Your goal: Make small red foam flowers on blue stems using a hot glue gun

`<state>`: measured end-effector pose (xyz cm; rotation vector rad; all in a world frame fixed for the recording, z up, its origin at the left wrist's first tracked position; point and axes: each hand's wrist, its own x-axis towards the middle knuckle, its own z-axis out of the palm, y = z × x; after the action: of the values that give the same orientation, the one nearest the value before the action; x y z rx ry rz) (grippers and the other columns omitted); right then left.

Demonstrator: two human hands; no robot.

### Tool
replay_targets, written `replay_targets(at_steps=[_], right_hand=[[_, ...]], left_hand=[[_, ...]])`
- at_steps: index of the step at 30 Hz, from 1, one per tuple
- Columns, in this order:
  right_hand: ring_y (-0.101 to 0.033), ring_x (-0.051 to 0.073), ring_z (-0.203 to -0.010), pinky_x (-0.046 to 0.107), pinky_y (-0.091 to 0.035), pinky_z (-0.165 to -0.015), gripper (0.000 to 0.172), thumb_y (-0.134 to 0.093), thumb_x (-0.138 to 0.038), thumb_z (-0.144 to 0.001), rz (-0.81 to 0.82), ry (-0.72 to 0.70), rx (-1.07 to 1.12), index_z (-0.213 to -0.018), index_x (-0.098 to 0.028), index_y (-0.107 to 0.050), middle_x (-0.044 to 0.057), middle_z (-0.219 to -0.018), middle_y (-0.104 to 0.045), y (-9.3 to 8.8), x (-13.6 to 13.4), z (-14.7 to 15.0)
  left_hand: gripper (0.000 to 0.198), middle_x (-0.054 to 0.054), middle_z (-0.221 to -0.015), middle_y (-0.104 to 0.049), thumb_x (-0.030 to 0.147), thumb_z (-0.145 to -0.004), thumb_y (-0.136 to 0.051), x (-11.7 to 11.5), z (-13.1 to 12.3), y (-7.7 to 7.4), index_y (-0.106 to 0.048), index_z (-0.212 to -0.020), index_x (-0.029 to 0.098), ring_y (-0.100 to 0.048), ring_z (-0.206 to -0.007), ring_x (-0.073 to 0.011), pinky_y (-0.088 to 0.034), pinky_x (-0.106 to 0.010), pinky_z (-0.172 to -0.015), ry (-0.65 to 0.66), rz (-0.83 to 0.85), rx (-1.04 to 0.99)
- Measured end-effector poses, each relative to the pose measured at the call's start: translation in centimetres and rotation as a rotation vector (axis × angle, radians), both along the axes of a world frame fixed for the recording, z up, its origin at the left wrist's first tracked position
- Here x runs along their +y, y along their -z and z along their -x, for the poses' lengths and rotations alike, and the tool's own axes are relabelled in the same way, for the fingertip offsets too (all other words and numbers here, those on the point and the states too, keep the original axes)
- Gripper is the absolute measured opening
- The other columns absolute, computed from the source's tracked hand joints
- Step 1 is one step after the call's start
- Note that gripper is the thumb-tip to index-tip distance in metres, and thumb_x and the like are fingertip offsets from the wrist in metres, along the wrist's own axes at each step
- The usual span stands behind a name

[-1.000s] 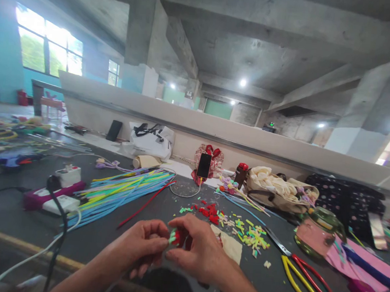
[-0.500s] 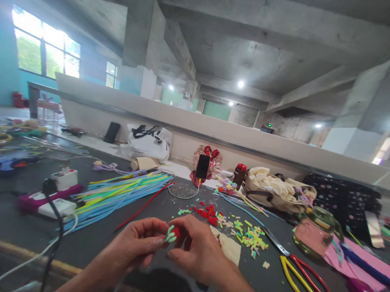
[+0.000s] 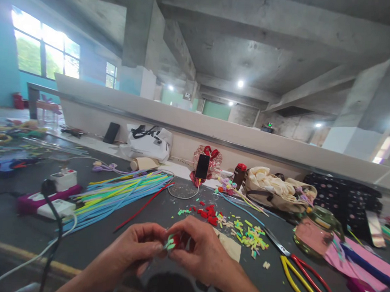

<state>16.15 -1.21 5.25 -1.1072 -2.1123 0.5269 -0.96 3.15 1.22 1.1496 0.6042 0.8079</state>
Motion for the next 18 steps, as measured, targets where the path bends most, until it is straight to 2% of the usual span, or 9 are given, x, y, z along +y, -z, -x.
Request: replay_targets(at_steps=[3, 8, 10, 12, 13, 15, 17, 18], right_hand=[[-0.050, 0.009, -0.062, 0.020, -0.040, -0.056, 0.026, -0.058, -0.007, -0.066, -0.025, -0.003, -0.009, -0.088, -0.019, -0.060, -0.002, -0.074, -0.056, -0.1, 0.2, 0.0], [-0.050, 0.009, -0.061, 0.020, -0.040, -0.056, 0.021, -0.059, -0.010, -0.066, -0.033, 0.001, -0.026, -0.085, -0.019, -0.061, -0.003, -0.072, -0.055, -0.3, 0.1, 0.2], [-0.050, 0.010, -0.062, 0.021, -0.041, -0.057, 0.026, -0.061, -0.012, -0.065, -0.035, -0.001, -0.039, -0.090, -0.020, -0.061, -0.002, -0.073, -0.056, -0.6, 0.0, 0.1], [-0.053, 0.011, -0.065, 0.021, -0.042, -0.057, 0.040, -0.064, -0.016, -0.064, -0.009, -0.007, -0.030, -0.102, -0.022, -0.057, -0.001, -0.081, -0.059, -0.8, -0.1, -0.4], [-0.054, 0.011, -0.067, 0.022, -0.042, -0.057, 0.044, -0.063, -0.018, -0.065, 0.015, -0.003, -0.007, -0.108, -0.023, -0.054, 0.000, -0.086, -0.061, -0.9, 0.0, -0.7], [-0.055, 0.011, -0.066, 0.022, -0.041, -0.054, 0.039, -0.057, -0.025, -0.073, 0.081, 0.033, 0.089, -0.111, -0.022, -0.052, 0.003, -0.090, -0.061, -0.9, 0.6, -1.2], [-0.056, 0.011, -0.061, 0.020, -0.039, -0.048, 0.027, -0.047, -0.031, -0.080, 0.165, 0.063, 0.240, -0.102, -0.019, -0.057, 0.004, -0.086, -0.062, -0.6, 1.6, -1.5], [-0.056, 0.010, -0.058, 0.019, -0.037, -0.045, 0.027, -0.044, -0.033, -0.082, 0.215, 0.057, 0.323, -0.097, -0.017, -0.059, 0.004, -0.082, -0.062, -0.3, 2.2, -1.4]], left_hand=[[0.022, 0.001, -0.052, -0.063, 0.022, -0.057, -0.070, 0.1, 0.1, 0.3, -0.063, -0.074, 0.012, -0.044, -0.028, -0.0020, -0.022, -0.011, -0.027, -0.006, -0.021, 0.022], [0.024, 0.004, -0.047, -0.060, 0.024, -0.056, -0.071, 0.6, -0.1, 0.8, -0.060, -0.074, 0.014, -0.044, -0.027, -0.0038, -0.019, -0.012, -0.026, -0.013, 0.012, 0.039], [0.025, 0.005, -0.046, -0.059, 0.024, -0.056, -0.071, 0.8, -0.1, 0.9, -0.059, -0.076, 0.014, -0.044, -0.027, -0.0036, -0.021, -0.012, -0.027, -0.013, 0.009, 0.021], [0.026, 0.003, -0.051, -0.062, 0.024, -0.057, -0.070, 0.8, -0.1, 0.9, -0.060, -0.079, 0.014, -0.045, -0.028, -0.0032, -0.024, -0.013, -0.029, 0.011, -0.009, 0.001], [0.025, 0.001, -0.055, -0.064, 0.025, -0.058, -0.069, 0.7, 0.0, 0.8, -0.060, -0.079, 0.013, -0.045, -0.028, -0.0027, -0.025, -0.013, -0.030, 0.024, -0.021, -0.007], [0.023, -0.002, -0.058, -0.066, 0.031, -0.064, -0.064, 0.5, 0.1, 0.4, -0.061, -0.076, 0.012, -0.044, -0.028, -0.0020, -0.022, -0.013, -0.029, 0.044, -0.037, -0.021], [0.028, -0.005, -0.056, -0.066, 0.037, -0.071, -0.054, 0.1, 0.3, 0.0, -0.061, -0.076, 0.011, -0.042, -0.027, -0.0023, -0.015, -0.014, -0.027, 0.055, -0.033, -0.030], [0.031, -0.006, -0.054, -0.066, 0.039, -0.074, -0.049, -0.1, 0.4, -0.2, -0.061, -0.078, 0.010, -0.041, -0.026, -0.0027, -0.012, -0.014, -0.027, 0.059, -0.024, -0.032]])
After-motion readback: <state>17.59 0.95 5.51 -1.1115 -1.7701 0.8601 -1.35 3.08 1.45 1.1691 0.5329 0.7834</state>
